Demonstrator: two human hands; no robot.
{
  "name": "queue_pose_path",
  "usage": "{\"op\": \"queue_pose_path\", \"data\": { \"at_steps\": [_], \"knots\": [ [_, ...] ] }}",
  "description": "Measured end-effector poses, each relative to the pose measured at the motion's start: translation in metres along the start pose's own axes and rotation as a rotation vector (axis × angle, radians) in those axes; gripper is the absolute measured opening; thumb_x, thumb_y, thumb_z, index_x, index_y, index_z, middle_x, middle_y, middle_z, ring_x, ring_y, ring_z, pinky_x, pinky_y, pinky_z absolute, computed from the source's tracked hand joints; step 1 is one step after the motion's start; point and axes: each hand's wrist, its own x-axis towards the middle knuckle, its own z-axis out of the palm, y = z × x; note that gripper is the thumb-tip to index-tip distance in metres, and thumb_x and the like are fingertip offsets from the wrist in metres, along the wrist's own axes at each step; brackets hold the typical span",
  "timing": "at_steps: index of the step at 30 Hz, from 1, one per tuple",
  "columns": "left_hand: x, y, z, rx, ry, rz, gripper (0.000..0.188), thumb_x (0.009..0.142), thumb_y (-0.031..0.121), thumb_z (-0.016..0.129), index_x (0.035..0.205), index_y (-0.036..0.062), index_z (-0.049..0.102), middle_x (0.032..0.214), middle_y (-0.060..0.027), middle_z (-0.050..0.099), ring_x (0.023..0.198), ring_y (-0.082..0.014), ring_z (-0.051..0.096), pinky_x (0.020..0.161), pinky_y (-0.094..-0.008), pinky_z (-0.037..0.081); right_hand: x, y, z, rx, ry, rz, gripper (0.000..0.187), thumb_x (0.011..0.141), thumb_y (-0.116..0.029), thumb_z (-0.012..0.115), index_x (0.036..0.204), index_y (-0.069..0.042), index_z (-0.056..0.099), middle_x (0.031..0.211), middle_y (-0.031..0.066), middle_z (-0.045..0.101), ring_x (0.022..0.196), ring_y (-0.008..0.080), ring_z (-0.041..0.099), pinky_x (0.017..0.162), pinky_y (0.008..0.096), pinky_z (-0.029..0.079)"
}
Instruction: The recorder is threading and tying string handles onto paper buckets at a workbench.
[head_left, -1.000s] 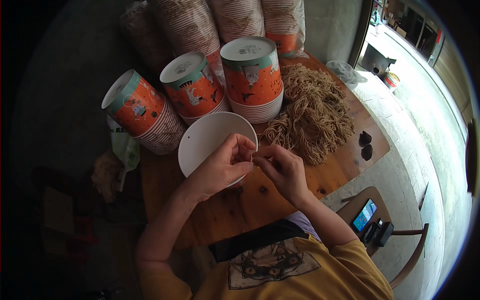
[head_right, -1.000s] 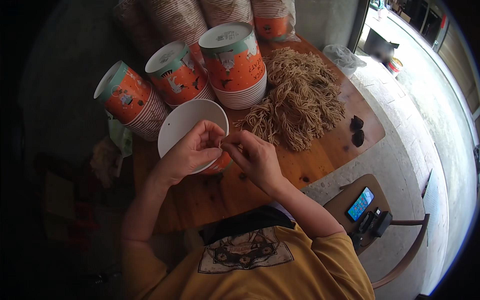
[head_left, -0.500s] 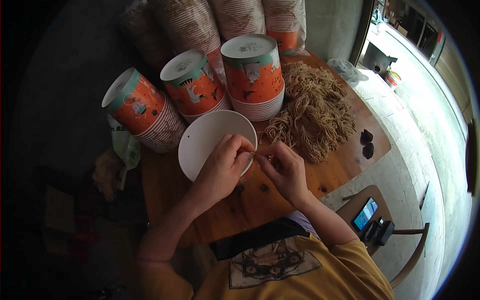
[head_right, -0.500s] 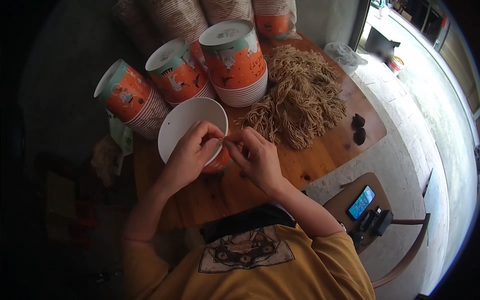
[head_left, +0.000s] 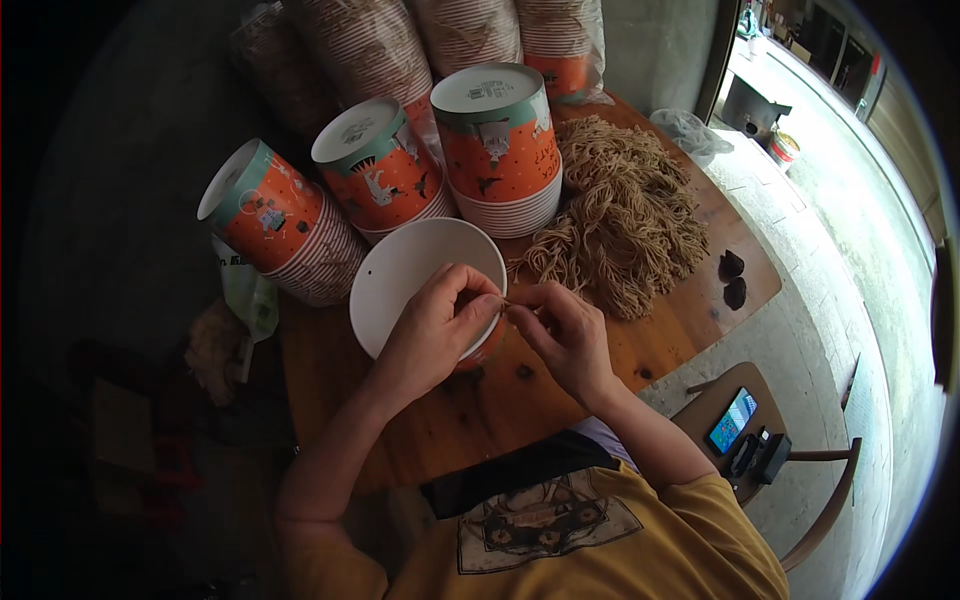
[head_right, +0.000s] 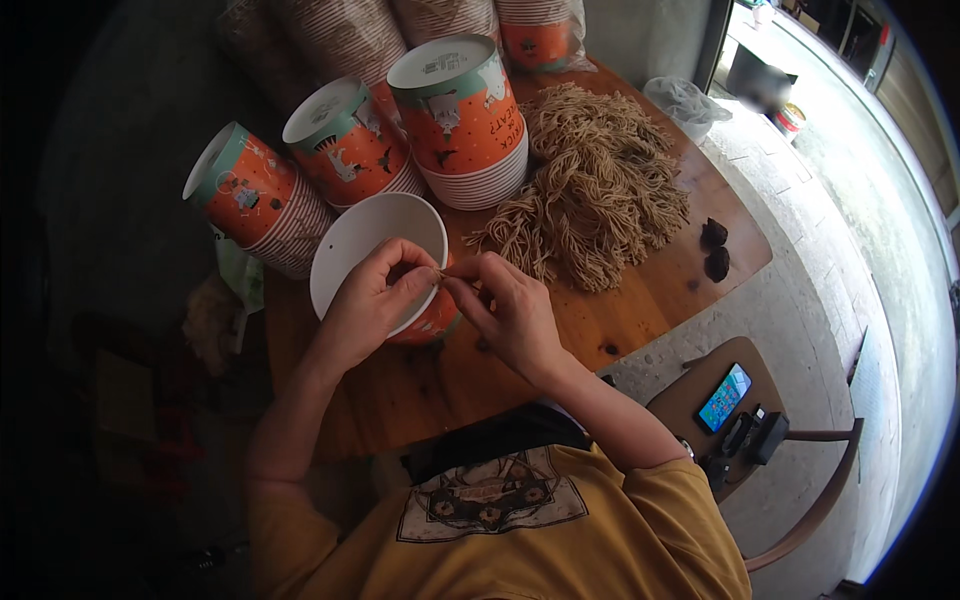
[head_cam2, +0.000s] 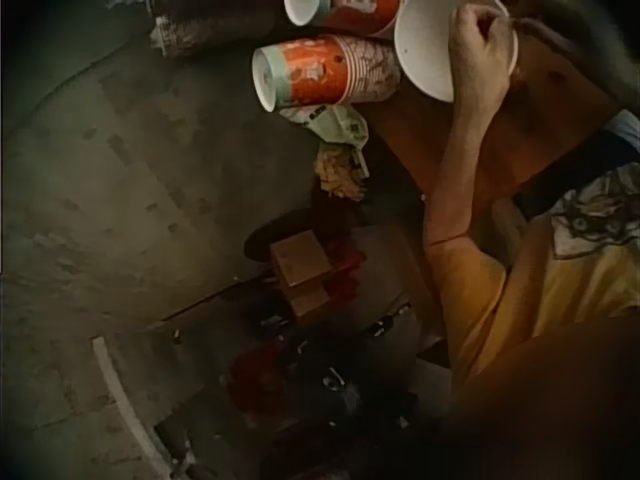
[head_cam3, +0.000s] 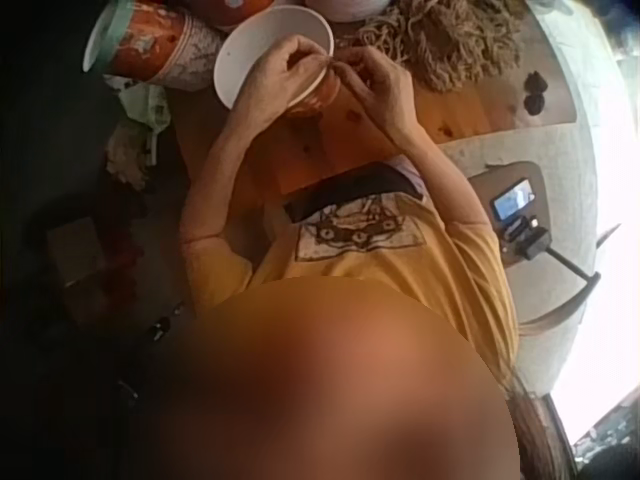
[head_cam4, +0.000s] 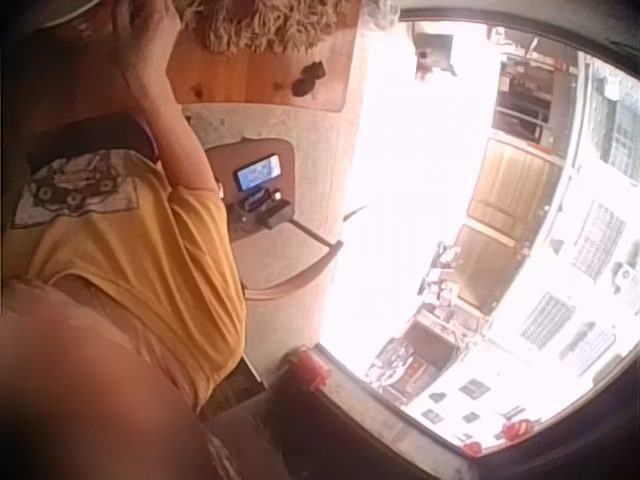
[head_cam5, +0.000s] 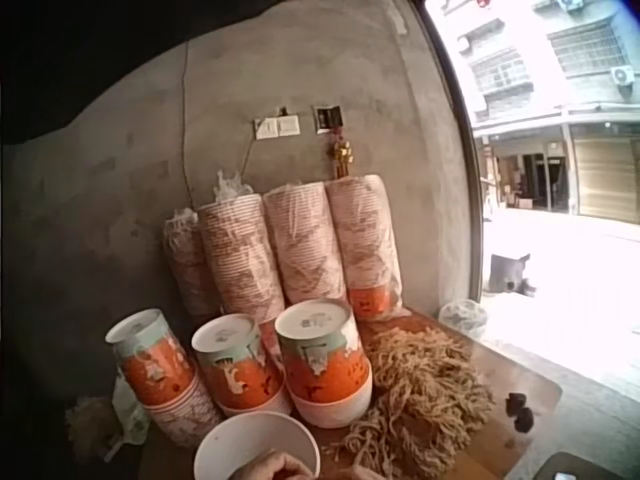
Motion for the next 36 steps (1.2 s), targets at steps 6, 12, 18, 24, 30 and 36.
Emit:
{"op": "queue_pose_path", "data": {
  "at_steps": [6,12,18,24,30,36],
  "knots": [
    [0.004,0.001,-0.001,-0.023,-0.017,-0.021,0.015,0.096,0.017,0.055,0.101,0.0023,0.054,0.095,-0.0017,0.058,0.09,-0.0076,0.054,0.083,-0.0234,0.044,-0.002,0.004,0.0,0.032,-0.01,0.059,0.011,0.086,-0.01,0.066,0.091,-0.003,0.06,0.078,0.0069,0.062,0.054,0.013,0.059,0.045,0.0269,0.045],
    [0.006,-0.001,0.0,-0.168,-0.008,-0.04,0.011,0.097,0.013,0.053,0.1,0.0023,0.052,0.095,-0.0016,0.057,0.09,-0.0084,0.055,0.084,-0.0241,0.045,-0.002,0.004,0.0,0.075,-0.032,0.111,0.01,0.087,-0.01,0.065,0.09,-0.002,0.06,0.072,0.0047,0.061,0.056,0.01,0.057,0.05,0.0248,0.045],
    [0.004,0.007,0.002,0.048,0.033,0.069,0.008,0.094,0.007,0.055,0.1,0.0019,0.054,0.093,-0.0028,0.057,0.088,-0.0105,0.056,0.081,-0.0258,0.047,-0.003,0.006,0.002,0.127,-0.04,0.152,0.01,0.087,-0.01,0.065,0.09,-0.002,0.06,0.071,0.0046,0.062,0.056,0.0091,0.056,0.052,0.0242,0.044],
    [0.005,0.007,0.003,0.203,0.122,0.196,0.008,0.089,0.005,0.059,0.095,0.0005,0.055,0.091,-0.0101,0.057,0.082,-0.0235,0.06,0.073,-0.0341,0.049,-0.005,0.008,0.002,0.136,-0.035,0.145,0.012,0.086,-0.011,0.066,0.092,-0.002,0.06,0.075,0.0073,0.061,0.057,0.0124,0.056,0.053,0.0263,0.045],
    [0.006,0.009,0.004,0.024,0.117,0.121,0.008,0.089,0.004,0.059,0.095,0.0012,0.055,0.089,-0.0101,0.056,0.081,-0.0251,0.059,0.072,-0.0349,0.049,-0.006,0.01,0.003,0.166,-0.035,0.163,0.012,0.086,-0.01,0.067,0.092,-0.002,0.061,0.076,0.0074,0.061,0.058,0.0124,0.056,0.054,0.0264,0.045],
    [0.006,0.011,0.003,0.443,0.13,0.34,0.012,0.085,0.002,0.06,0.095,0.0025,0.053,0.089,-0.0094,0.056,0.085,-0.0254,0.058,0.074,-0.0365,0.048,-0.006,0.011,0.002,0.18,-0.041,0.184,0.012,0.086,-0.011,0.067,0.091,-0.002,0.061,0.076,0.0077,0.062,0.057,0.0123,0.056,0.054,0.0263,0.046]
  ]
}}
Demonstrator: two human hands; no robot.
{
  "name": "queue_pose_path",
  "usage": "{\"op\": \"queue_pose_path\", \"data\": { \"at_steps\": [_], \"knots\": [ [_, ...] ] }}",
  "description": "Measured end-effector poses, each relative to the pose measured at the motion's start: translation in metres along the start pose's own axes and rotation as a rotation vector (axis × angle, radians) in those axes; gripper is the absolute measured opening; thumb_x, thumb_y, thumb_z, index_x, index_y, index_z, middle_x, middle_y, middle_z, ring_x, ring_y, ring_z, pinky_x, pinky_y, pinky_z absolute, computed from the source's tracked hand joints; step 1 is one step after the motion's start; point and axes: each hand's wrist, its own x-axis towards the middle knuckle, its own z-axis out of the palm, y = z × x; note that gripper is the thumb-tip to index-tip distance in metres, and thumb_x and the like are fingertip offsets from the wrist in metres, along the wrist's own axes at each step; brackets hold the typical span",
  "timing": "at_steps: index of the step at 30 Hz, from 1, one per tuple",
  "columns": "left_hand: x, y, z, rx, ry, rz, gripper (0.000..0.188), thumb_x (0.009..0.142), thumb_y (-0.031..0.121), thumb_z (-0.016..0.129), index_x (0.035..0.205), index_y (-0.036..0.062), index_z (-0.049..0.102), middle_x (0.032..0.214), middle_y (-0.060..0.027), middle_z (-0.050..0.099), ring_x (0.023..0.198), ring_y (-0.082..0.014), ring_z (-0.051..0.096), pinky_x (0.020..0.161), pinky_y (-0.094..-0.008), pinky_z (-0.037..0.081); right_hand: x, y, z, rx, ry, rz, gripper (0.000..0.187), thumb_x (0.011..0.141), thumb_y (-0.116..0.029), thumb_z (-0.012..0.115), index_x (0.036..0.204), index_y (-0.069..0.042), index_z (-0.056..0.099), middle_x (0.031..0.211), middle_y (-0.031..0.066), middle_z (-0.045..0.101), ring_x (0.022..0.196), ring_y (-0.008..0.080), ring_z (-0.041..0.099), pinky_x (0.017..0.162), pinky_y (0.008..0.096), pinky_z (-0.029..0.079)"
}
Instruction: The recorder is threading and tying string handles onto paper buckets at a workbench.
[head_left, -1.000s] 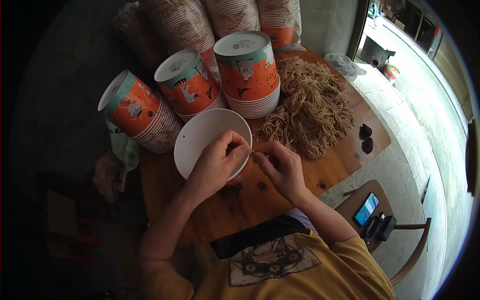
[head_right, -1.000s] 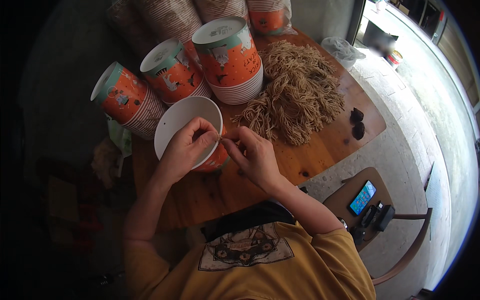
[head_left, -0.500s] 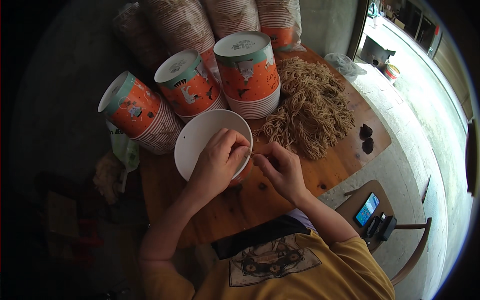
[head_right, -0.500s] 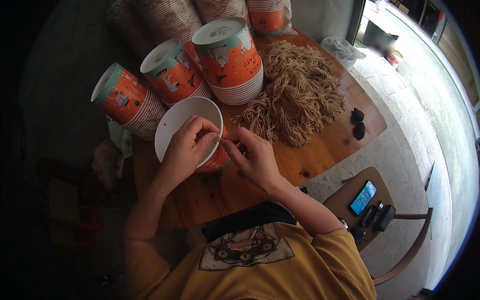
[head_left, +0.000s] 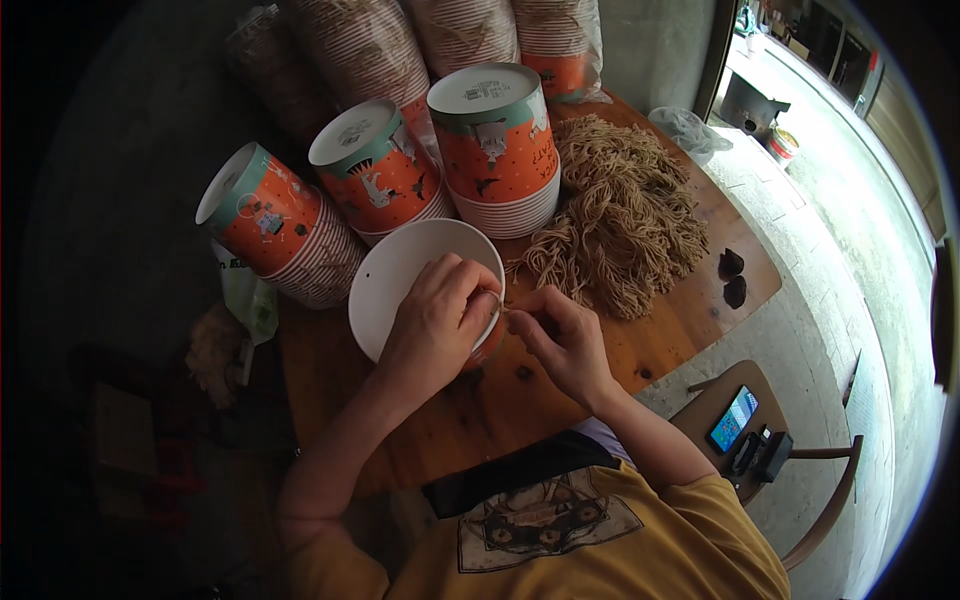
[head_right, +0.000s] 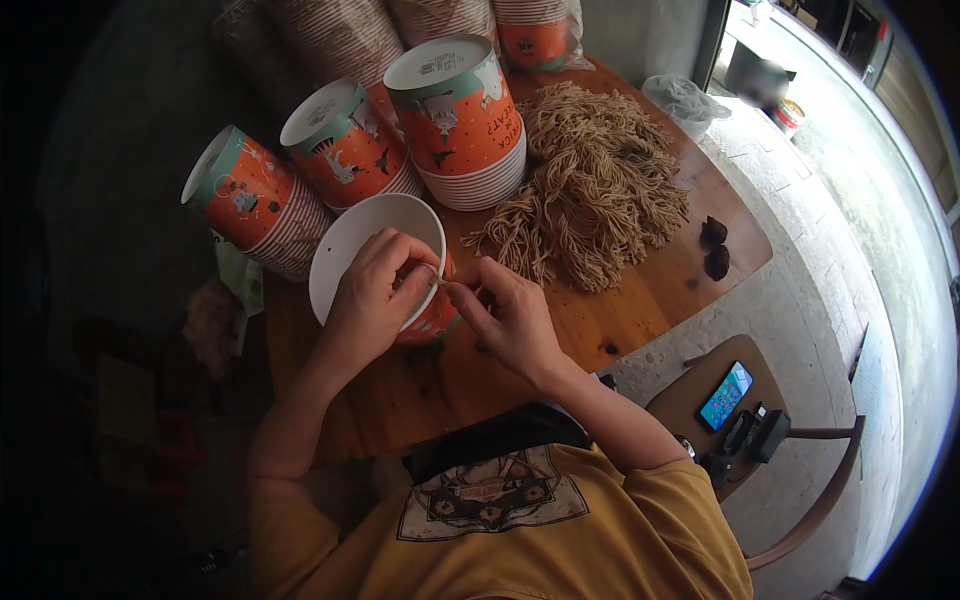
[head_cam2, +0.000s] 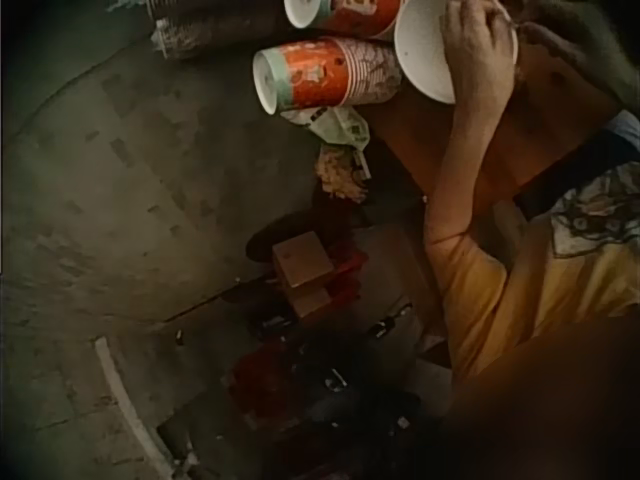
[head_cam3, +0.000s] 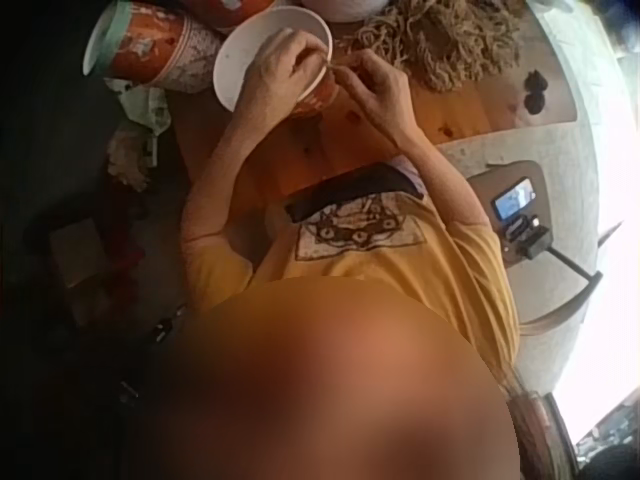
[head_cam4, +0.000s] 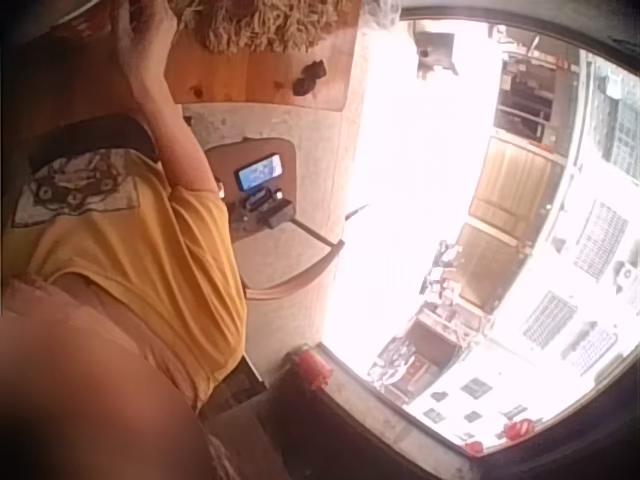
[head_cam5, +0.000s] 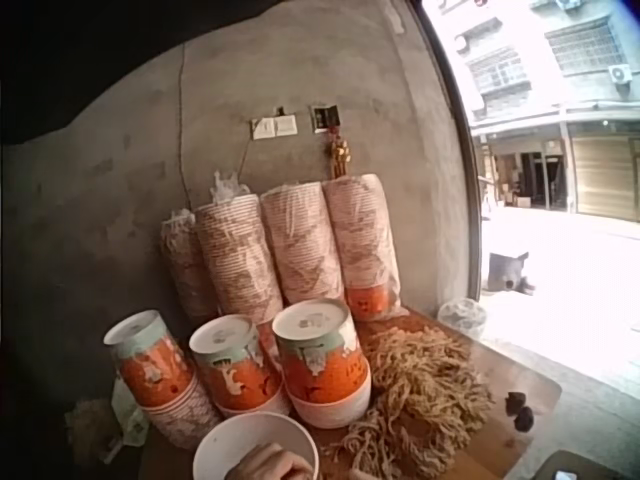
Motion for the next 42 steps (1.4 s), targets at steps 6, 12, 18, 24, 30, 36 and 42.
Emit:
{"op": "queue_pose_path", "data": {
  "at_steps": [6,12,18,24,30,36,42],
  "knots": [
    [0.0,0.003,0.0,-0.227,-0.011,-0.111,0.01,0.084,0.0,0.059,0.092,0.0028,0.054,0.09,-0.0099,0.056,0.086,-0.0283,0.057,0.074,-0.0391,0.047,0.0,0.002,0.0,0.02,0.006,-0.001,0.012,0.087,-0.011,0.066,0.091,-0.001,0.06,0.076,0.0077,0.062,0.058,0.0123,0.058,0.053,0.0262,0.046],
    [0.0,0.003,-0.001,0.037,-0.009,0.045,0.01,0.085,-0.002,0.059,0.094,0.0018,0.056,0.089,-0.0085,0.058,0.083,-0.0215,0.061,0.071,-0.0327,0.05,0.001,-0.001,-0.002,0.087,0.018,0.032,0.013,0.088,-0.012,0.065,0.09,0.0,0.06,0.071,0.0062,0.062,0.06,0.0093,0.057,0.054,0.0253,0.046],
    [-0.001,0.006,0.0,-0.13,0.022,-0.086,0.009,0.084,0.001,0.062,0.091,0.0014,0.056,0.084,-0.0107,0.061,0.079,-0.0272,0.062,0.07,-0.0369,0.05,0.0,0.001,-0.003,0.118,0.018,0.056,0.013,0.089,-0.012,0.065,0.09,0.0,0.06,0.068,0.0032,0.059,0.059,0.0061,0.052,0.054,0.0237,0.043],
    [0.0,0.008,0.003,-0.219,0.018,-0.159,0.008,0.086,0.002,0.062,0.092,0.0007,0.057,0.082,-0.0108,0.062,0.075,-0.0236,0.063,0.067,-0.0346,0.051,0.0,0.004,-0.003,0.125,0.021,0.044,0.013,0.089,-0.012,0.064,0.09,0.0,0.06,0.068,0.003,0.059,0.059,0.0056,0.052,0.054,0.0234,0.043],
    [0.0,0.003,0.006,-0.224,0.034,-0.182,0.008,0.086,0.003,0.062,0.092,0.0005,0.057,0.081,-0.0104,0.061,0.074,-0.0228,0.063,0.066,-0.034,0.05,0.0,0.006,-0.004,0.119,0.014,0.06,0.013,0.089,-0.012,0.064,0.09,0.0,0.059,0.069,0.0033,0.059,0.06,0.0054,0.053,0.054,0.0232,0.043],
    [0.001,0.004,0.005,-0.198,0.035,-0.117,0.007,0.086,0.002,0.061,0.092,0.0007,0.057,0.083,-0.0106,0.061,0.074,-0.0227,0.063,0.066,-0.0339,0.05,0.004,-0.015,-0.005,0.313,0.01,0.177,0.014,0.09,-0.013,0.063,0.093,0.0,0.061,0.074,-0.0006,0.06,0.066,0.0046,0.053,0.059,0.0215,0.044],
    [0.001,0.006,0.008,-0.248,0.041,-0.125,0.011,0.086,0.0,0.061,0.095,0.0007,0.055,0.083,-0.0112,0.061,0.074,-0.0243,0.063,0.066,-0.0343,0.05,0.009,-0.001,-0.004,0.11,0.005,0.037,0.015,0.087,-0.013,0.067,0.097,-0.002,0.064,0.074,-0.0013,0.057,0.064,0.0042,0.049,0.057,0.0215,0.042]
  ]
}}
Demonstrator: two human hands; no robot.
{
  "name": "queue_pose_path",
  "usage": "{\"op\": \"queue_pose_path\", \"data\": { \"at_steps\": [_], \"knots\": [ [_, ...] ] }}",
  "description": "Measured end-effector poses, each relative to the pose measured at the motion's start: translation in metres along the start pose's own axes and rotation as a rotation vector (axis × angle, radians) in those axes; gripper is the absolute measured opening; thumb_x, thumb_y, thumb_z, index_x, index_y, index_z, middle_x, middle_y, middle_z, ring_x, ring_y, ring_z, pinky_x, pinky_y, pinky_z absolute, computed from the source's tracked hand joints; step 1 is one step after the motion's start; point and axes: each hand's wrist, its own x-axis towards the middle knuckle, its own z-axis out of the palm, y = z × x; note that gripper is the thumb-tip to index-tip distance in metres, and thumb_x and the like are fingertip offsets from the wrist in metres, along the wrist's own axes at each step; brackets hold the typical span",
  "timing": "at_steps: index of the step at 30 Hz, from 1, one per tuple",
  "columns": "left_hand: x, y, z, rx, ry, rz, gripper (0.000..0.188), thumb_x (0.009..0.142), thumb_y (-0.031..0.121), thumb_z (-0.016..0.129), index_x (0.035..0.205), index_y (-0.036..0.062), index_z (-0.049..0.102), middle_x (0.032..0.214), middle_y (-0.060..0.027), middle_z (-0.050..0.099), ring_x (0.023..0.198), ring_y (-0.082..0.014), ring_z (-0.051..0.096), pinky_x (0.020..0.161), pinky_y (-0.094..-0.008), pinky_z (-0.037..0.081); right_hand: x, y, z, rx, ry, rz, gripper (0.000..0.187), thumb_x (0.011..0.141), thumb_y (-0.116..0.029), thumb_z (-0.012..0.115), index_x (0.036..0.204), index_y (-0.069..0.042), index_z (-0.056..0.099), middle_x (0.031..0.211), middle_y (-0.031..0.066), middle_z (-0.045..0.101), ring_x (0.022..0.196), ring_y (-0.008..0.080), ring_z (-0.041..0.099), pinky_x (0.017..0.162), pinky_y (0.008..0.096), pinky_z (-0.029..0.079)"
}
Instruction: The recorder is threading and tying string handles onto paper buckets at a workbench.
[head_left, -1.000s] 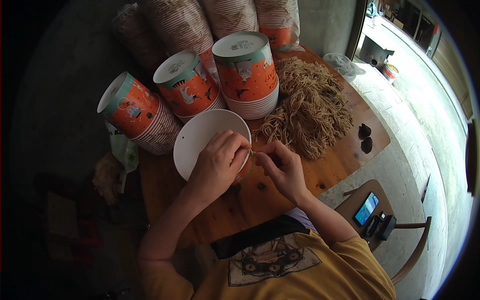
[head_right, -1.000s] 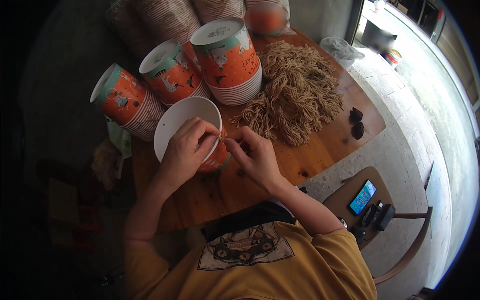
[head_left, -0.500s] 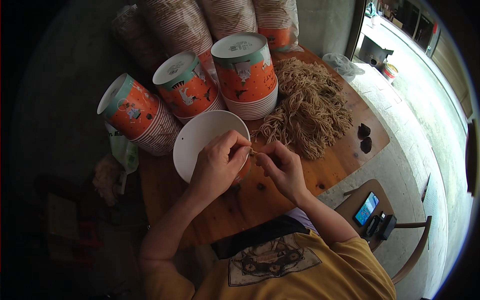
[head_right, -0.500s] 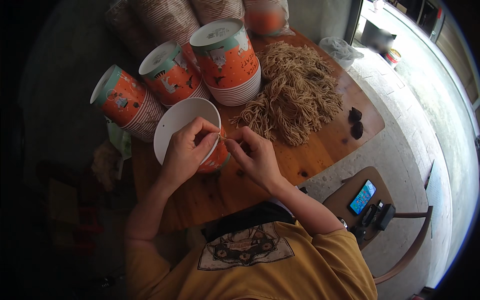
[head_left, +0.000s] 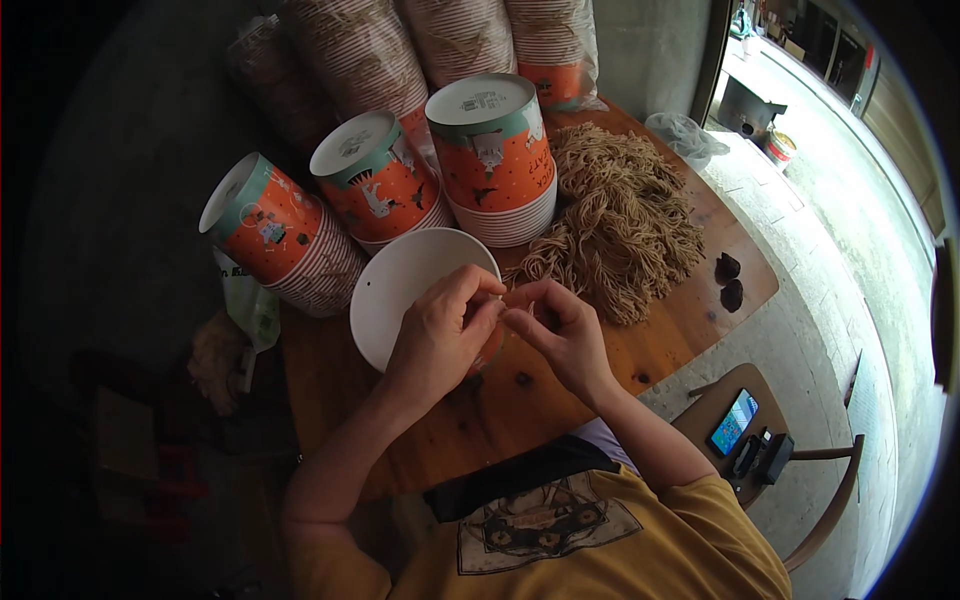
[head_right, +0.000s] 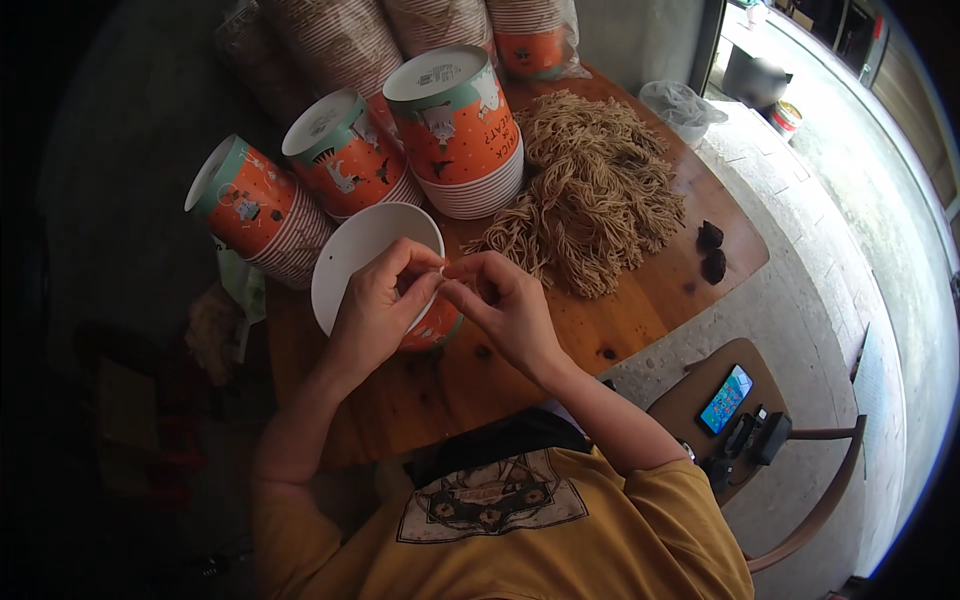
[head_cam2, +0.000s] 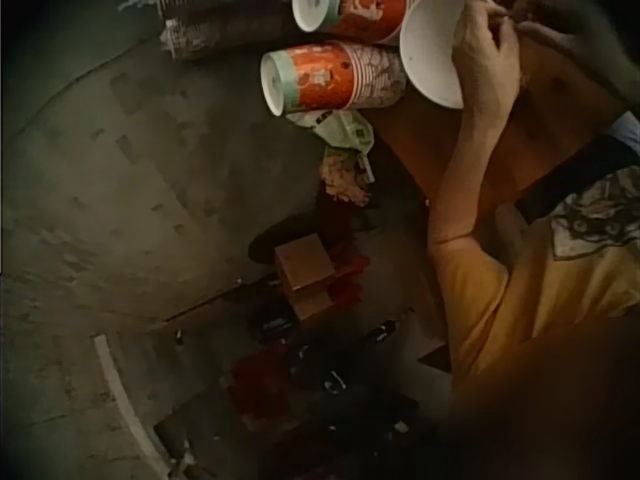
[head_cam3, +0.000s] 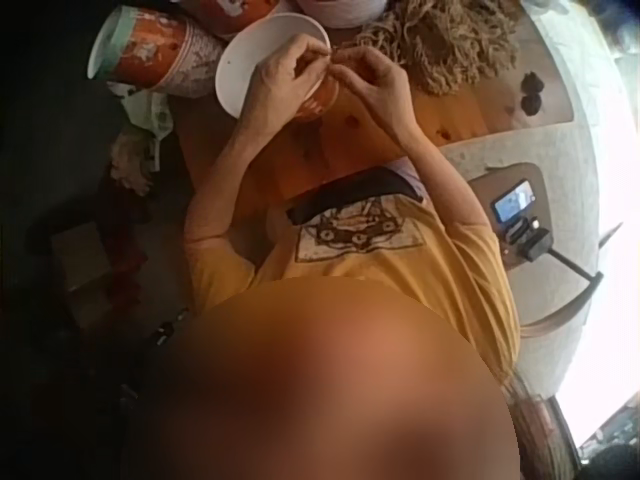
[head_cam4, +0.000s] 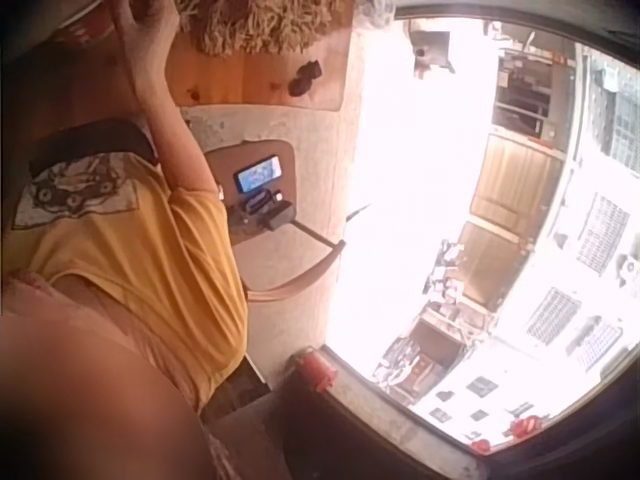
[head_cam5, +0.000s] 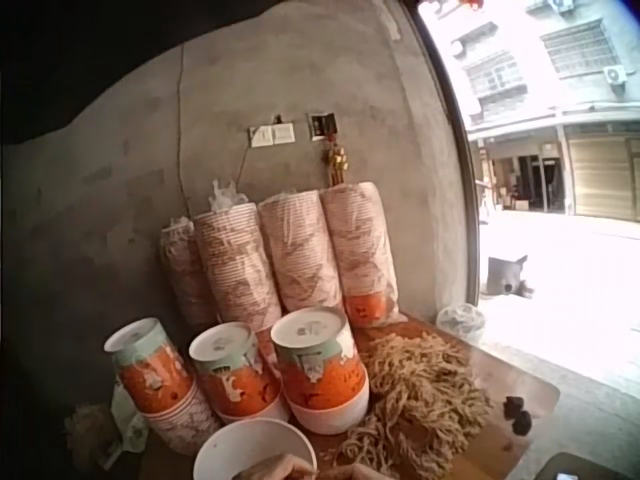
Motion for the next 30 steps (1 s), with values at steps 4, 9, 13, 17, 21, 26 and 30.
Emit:
{"op": "queue_pose_path", "data": {
  "at_steps": [4,9,13,17,21,26,30],
  "knots": [
    [-0.001,-0.001,0.0,0.021,0.002,0.004,0.013,0.085,0.0,0.062,0.095,0.0012,0.053,0.082,-0.0115,0.06,0.076,-0.0258,0.063,0.066,-0.036,0.05,-0.001,-0.011,0.002,-0.264,0.053,-0.129,0.014,0.082,-0.011,0.071,0.094,-0.007,0.065,0.072,0.0022,0.055,0.059,0.0084,0.05,0.053,0.0246,0.042],
    [-0.001,0.0,-0.001,0.059,-0.003,0.033,0.013,0.085,0.001,0.062,0.093,0.0018,0.051,0.082,-0.0117,0.059,0.077,-0.0279,0.062,0.068,-0.0377,0.049,-0.002,-0.01,0.002,-0.396,0.092,-0.282,0.015,0.078,-0.009,0.072,0.092,-0.007,0.066,0.073,0.0032,0.056,0.058,0.0122,0.049,0.053,0.0266,0.042],
    [-0.002,0.0,-0.001,0.129,0.002,0.074,0.012,0.086,0.002,0.061,0.095,0.002,0.052,0.086,-0.012,0.058,0.082,-0.0297,0.06,0.071,-0.0397,0.049,-0.003,-0.009,0.001,-0.555,0.124,-0.409,0.015,0.077,-0.01,0.073,0.091,-0.009,0.066,0.073,0.0043,0.057,0.061,0.0181,0.056,0.053,0.031,0.045],
    [-0.002,0.005,-0.003,0.316,0.002,0.192,0.011,0.086,0.002,0.059,0.095,0.0021,0.053,0.09,-0.012,0.056,0.087,-0.0304,0.058,0.074,-0.0416,0.048,-0.004,-0.011,-0.001,-0.619,0.118,-0.486,0.017,0.077,-0.01,0.074,0.092,-0.01,0.066,0.072,0.0043,0.054,0.061,0.0205,0.056,0.054,0.0318,0.046],
    [-0.004,0.002,-0.002,0.404,-0.003,0.251,0.011,0.086,0.001,0.059,0.095,0.0021,0.052,0.091,-0.012,0.054,0.088,-0.0306,0.056,0.075,-0.0419,0.047,-0.004,-0.015,0.001,-0.656,0.106,-0.474,0.013,0.078,-0.014,0.07,0.086,-0.011,0.06,0.075,0.0047,0.05,0.069,0.0235,0.058,0.056,0.0357,0.049],
    [-0.003,0.004,-0.003,0.414,0.018,0.234,0.012,0.086,0.0,0.058,0.093,0.0019,0.048,0.091,-0.0124,0.053,0.088,-0.0317,0.055,0.075,-0.043,0.045,-0.004,-0.015,0.001,-0.667,0.119,-0.513,0.02,0.074,-0.006,0.071,0.091,-0.01,0.061,0.076,0.0042,0.054,0.064,0.0215,0.058,0.056,0.0332,0.048],
    [-0.005,0.0,-0.002,0.358,0.031,0.159,0.011,0.087,0.0,0.057,0.092,0.0021,0.046,0.091,-0.0128,0.053,0.088,-0.0328,0.055,0.074,-0.0436,0.044,-0.005,-0.015,0.0,-0.747,0.133,-0.537,0.024,0.074,-0.007,0.071,0.094,-0.011,0.06,0.075,0.0032,0.054,0.064,0.0215,0.059,0.055,0.0327,0.049]
  ]
}}
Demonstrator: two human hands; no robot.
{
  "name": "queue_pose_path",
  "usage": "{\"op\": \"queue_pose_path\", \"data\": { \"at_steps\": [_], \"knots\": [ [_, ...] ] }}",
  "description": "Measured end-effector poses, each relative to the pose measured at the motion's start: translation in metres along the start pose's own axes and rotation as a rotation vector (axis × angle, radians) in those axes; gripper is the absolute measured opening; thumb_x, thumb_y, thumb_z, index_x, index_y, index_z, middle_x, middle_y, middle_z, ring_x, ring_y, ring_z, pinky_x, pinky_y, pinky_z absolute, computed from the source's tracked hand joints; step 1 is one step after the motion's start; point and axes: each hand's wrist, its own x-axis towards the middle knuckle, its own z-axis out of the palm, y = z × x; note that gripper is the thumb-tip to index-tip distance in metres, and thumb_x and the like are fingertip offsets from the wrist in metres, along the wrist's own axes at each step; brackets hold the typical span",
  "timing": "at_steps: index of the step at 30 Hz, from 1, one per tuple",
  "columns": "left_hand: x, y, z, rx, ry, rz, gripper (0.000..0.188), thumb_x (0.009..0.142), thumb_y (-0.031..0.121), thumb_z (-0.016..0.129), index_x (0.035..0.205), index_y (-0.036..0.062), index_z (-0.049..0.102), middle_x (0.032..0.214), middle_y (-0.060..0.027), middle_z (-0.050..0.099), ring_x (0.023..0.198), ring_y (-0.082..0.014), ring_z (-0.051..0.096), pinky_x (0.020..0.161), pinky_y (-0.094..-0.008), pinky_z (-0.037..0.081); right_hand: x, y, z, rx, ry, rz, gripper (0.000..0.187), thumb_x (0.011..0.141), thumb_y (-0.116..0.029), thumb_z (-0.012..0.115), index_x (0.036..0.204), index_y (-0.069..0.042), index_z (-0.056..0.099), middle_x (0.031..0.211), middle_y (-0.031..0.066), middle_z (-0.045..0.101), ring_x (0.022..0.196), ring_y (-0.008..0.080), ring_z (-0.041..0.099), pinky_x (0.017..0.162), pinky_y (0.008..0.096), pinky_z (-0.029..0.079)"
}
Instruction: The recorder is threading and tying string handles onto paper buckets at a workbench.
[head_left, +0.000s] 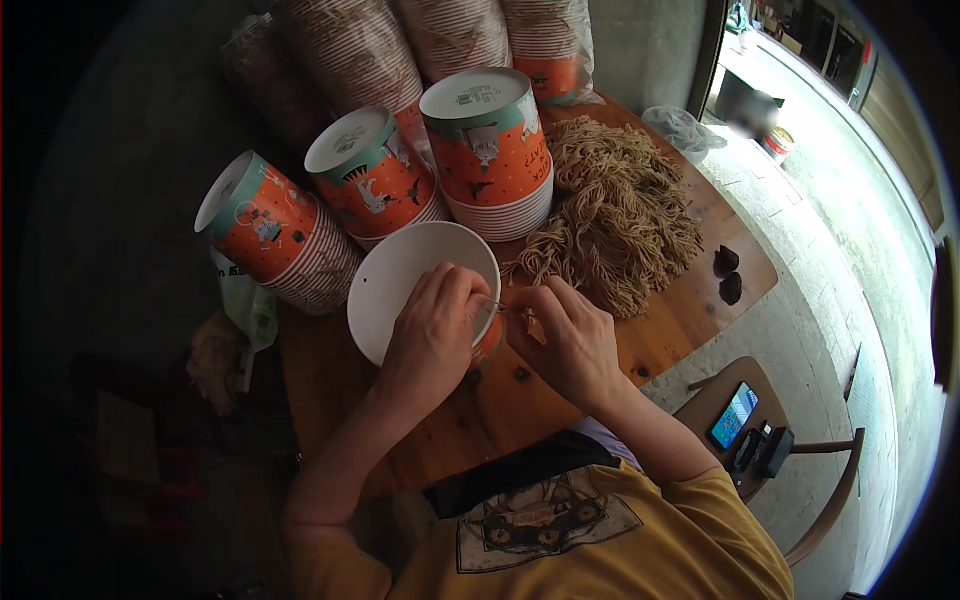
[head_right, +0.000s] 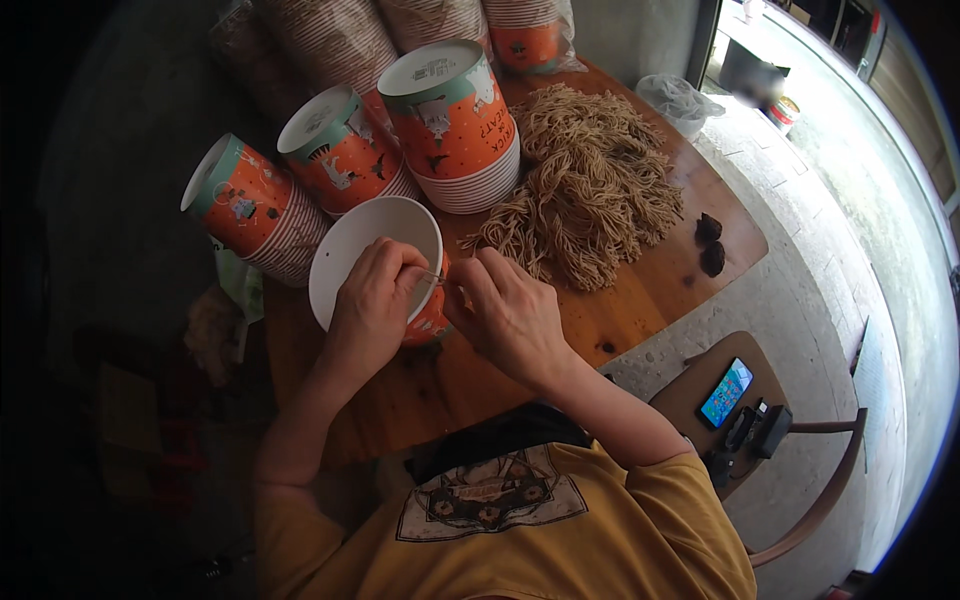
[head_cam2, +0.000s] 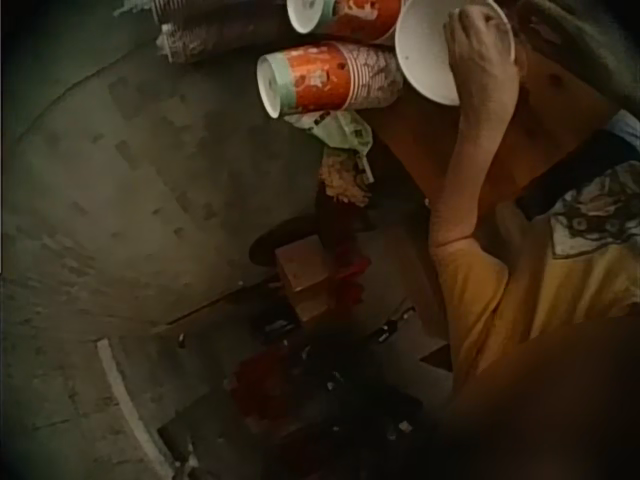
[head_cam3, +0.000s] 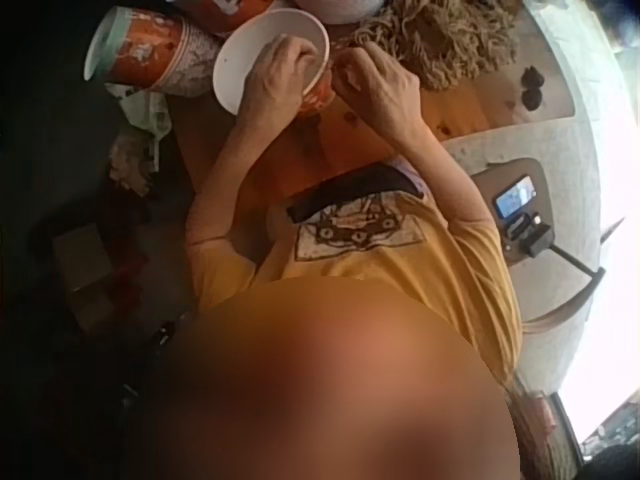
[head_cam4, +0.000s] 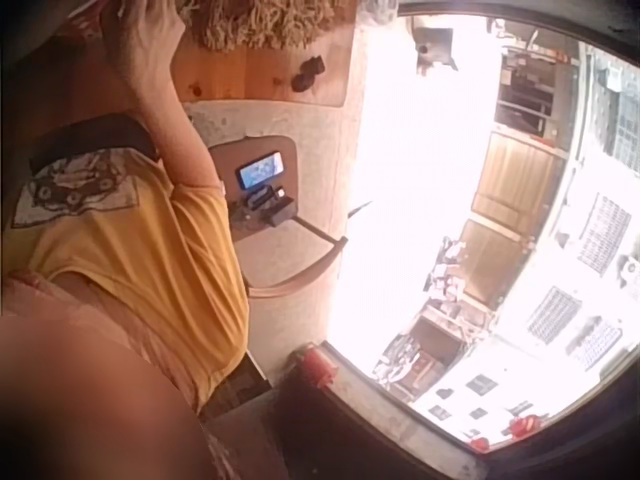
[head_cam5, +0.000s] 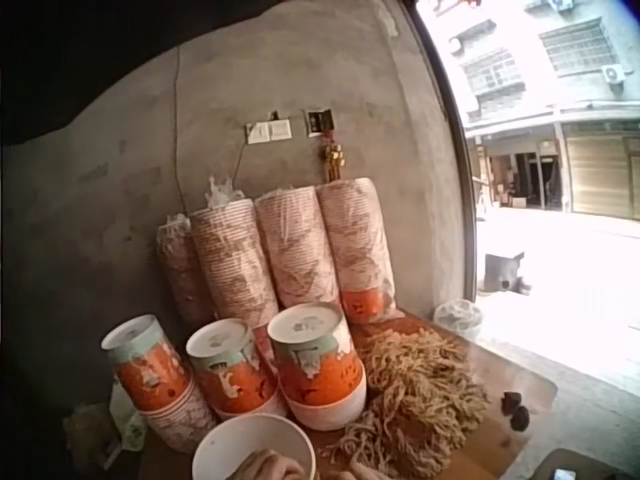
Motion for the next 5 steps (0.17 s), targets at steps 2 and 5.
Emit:
{"op": "queue_pose_path", "data": {
  "at_steps": [2,5],
  "knots": [
    [-0.0006,-0.0012,0.0006,-0.08,-0.009,-0.033,0.01,0.088,0.0,0.056,0.092,0.0024,0.047,0.091,-0.0132,0.053,0.088,-0.0334,0.055,0.075,-0.0435,0.044,-0.0002,-0.0008,0.0007,-0.025,0.005,-0.004,0.024,0.074,-0.008,0.072,0.095,-0.011,0.059,0.075,0.0028,0.054,0.063,0.0213,0.06,0.054,0.0325,0.049],
    [-0.0001,-0.0016,-0.0007,-0.116,-0.031,-0.071,0.01,0.089,0.001,0.055,0.093,0.0034,0.046,0.092,-0.013,0.053,0.09,-0.0331,0.055,0.076,-0.0432,0.044,-0.0003,-0.0027,-0.0005,-0.042,-0.038,0.0,0.025,0.076,-0.012,0.073,0.098,-0.014,0.06,0.078,0.0017,0.058,0.067,0.02,0.063,0.055,0.0298,0.05]
  ]
}}
